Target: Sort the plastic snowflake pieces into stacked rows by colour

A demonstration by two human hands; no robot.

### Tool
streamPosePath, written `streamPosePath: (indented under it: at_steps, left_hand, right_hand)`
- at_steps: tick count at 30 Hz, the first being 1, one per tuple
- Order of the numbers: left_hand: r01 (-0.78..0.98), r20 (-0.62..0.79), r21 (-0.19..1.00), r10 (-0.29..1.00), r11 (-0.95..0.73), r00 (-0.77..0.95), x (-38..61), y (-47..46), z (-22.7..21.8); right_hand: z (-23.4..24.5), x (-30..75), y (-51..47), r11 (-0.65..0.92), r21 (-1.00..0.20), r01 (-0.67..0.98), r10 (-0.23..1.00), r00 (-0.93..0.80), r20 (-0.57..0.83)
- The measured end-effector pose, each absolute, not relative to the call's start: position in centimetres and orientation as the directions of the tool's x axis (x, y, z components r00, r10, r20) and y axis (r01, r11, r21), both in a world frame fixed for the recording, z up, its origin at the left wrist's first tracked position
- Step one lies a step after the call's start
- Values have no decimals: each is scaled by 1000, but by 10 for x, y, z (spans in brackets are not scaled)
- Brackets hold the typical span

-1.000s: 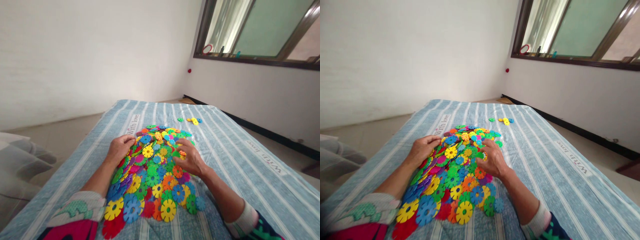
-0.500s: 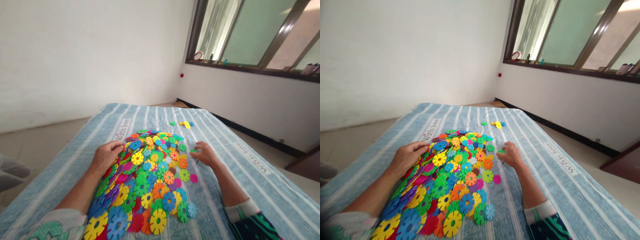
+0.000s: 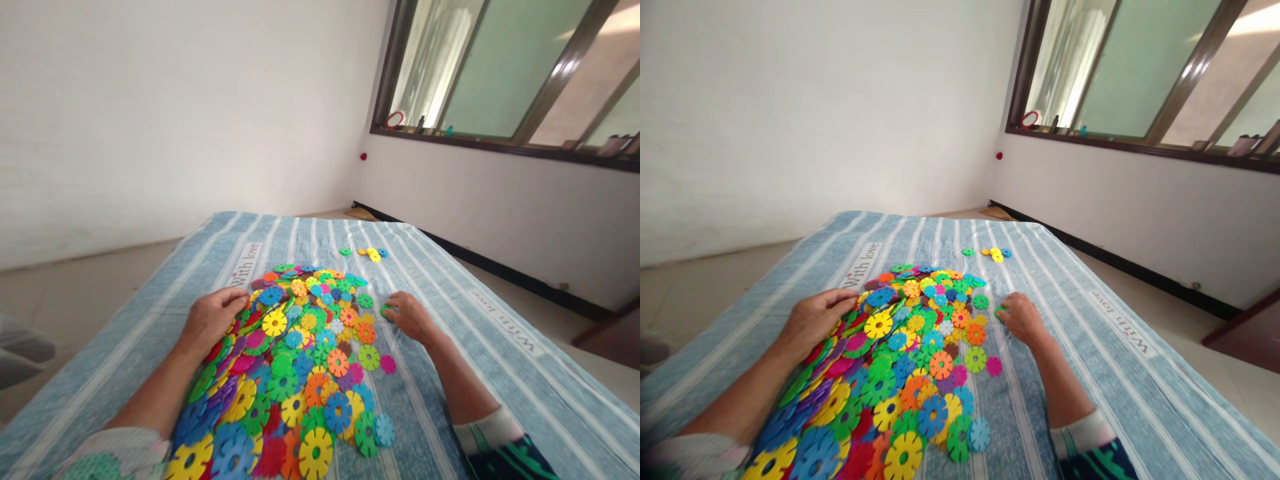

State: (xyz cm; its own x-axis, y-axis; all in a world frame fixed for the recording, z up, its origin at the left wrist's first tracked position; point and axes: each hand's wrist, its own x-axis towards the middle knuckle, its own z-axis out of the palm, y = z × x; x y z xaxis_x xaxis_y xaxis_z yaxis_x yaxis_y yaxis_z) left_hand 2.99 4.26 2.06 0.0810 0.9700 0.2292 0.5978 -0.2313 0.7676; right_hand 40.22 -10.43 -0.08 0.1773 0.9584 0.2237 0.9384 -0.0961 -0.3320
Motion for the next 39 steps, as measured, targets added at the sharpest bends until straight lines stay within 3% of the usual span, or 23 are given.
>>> streamPosePath:
  at_steps: [9,39]
  left_hand:
    - [603,186,773,979,-199,85,29,43,19]
    - [659,110,735,987,-158,114,32,36,29]
  right_hand:
    - [0,397,-104,-174,-388,905,921,289,262]
    - [8,390,-102,-207,-447,870,922,327,209]
